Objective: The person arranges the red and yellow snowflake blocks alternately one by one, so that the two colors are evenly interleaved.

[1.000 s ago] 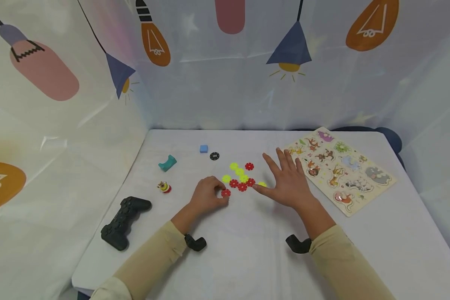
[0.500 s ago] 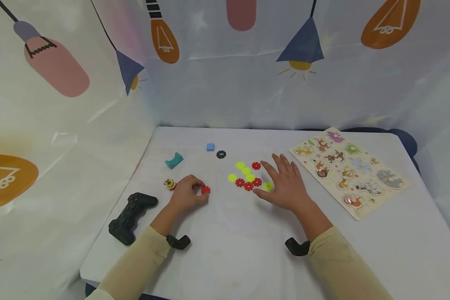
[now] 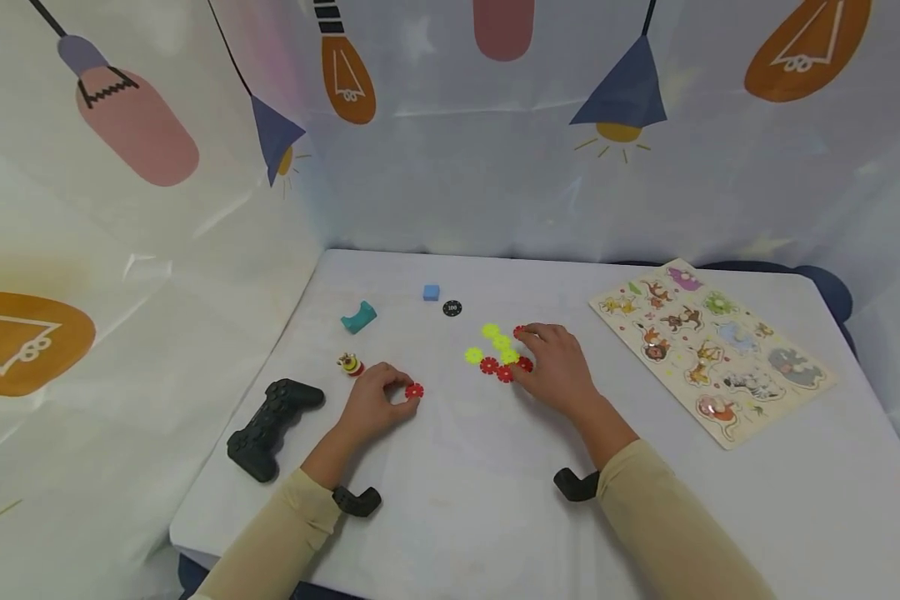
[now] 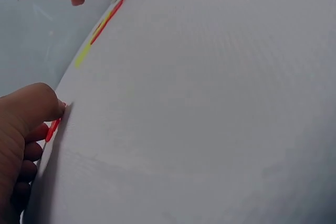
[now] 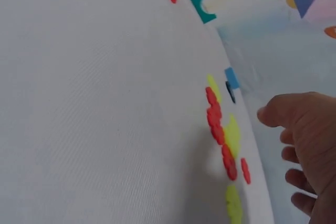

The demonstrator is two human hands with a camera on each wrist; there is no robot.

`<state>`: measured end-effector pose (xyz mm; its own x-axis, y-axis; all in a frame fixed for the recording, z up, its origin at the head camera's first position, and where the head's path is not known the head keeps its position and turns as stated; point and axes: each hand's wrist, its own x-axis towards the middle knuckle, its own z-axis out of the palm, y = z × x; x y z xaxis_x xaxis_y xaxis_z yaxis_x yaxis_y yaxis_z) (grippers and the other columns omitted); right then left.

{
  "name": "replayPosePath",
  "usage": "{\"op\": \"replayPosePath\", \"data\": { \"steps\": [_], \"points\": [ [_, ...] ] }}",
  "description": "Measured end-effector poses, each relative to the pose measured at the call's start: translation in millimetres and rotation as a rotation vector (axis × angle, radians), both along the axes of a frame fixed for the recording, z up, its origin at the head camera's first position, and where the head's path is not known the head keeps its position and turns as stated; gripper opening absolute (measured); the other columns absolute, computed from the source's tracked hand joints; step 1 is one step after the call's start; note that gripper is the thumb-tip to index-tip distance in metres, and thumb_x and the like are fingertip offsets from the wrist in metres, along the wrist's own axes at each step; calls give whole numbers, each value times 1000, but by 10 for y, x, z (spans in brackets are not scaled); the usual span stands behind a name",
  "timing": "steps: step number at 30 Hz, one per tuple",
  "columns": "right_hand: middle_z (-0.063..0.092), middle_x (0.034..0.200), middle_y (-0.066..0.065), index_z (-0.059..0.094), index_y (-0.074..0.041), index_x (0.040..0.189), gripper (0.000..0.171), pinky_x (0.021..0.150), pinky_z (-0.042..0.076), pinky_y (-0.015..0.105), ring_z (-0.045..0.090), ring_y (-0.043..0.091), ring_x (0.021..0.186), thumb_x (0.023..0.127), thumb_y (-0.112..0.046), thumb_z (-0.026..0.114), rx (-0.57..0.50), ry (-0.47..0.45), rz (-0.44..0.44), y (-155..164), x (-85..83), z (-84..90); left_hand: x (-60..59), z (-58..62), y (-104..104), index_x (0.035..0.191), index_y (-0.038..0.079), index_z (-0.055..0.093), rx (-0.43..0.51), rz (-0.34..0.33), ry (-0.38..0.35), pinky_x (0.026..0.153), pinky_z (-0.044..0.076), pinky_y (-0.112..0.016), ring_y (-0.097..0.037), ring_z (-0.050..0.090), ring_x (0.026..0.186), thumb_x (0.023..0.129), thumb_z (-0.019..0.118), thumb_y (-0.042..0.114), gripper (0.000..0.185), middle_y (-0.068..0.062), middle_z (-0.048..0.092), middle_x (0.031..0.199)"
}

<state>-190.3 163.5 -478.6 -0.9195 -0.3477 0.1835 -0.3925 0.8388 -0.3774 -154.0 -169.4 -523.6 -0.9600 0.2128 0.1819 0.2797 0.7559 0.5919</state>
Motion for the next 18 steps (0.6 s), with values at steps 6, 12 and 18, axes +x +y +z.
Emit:
{"op": "replayPosePath", "data": {
  "steps": [6,12,18],
  "points": [
    [67,115,7,66,-14,127,48,89,43,48,51,29,106,83,-30,76,-96,-109,-23,-278,-145,-50,5,-16,-34,96,17,72,31,3,-9,79,47,-33,-10,53,88,77,82,29,25,9,59,93],
    [70,105,4,68,-12,125,48,86,44,46,54,30,100,82,-33,77,-48,-98,35,-542,-236,-157,-10,-41,-45,97,18,72,30,5,-28,80,48,-31,-9,53,88,77,83,30,25,10,58,92],
    [67,80,-3,69,-12,124,46,81,44,42,53,25,93,83,-31,76,-87,-71,9,-658,-232,-284,-15,-25,-23,98,18,72,27,-12,-38,80,47,-31,-9,53,88,77,82,30,26,10,59,93]
  ]
}}
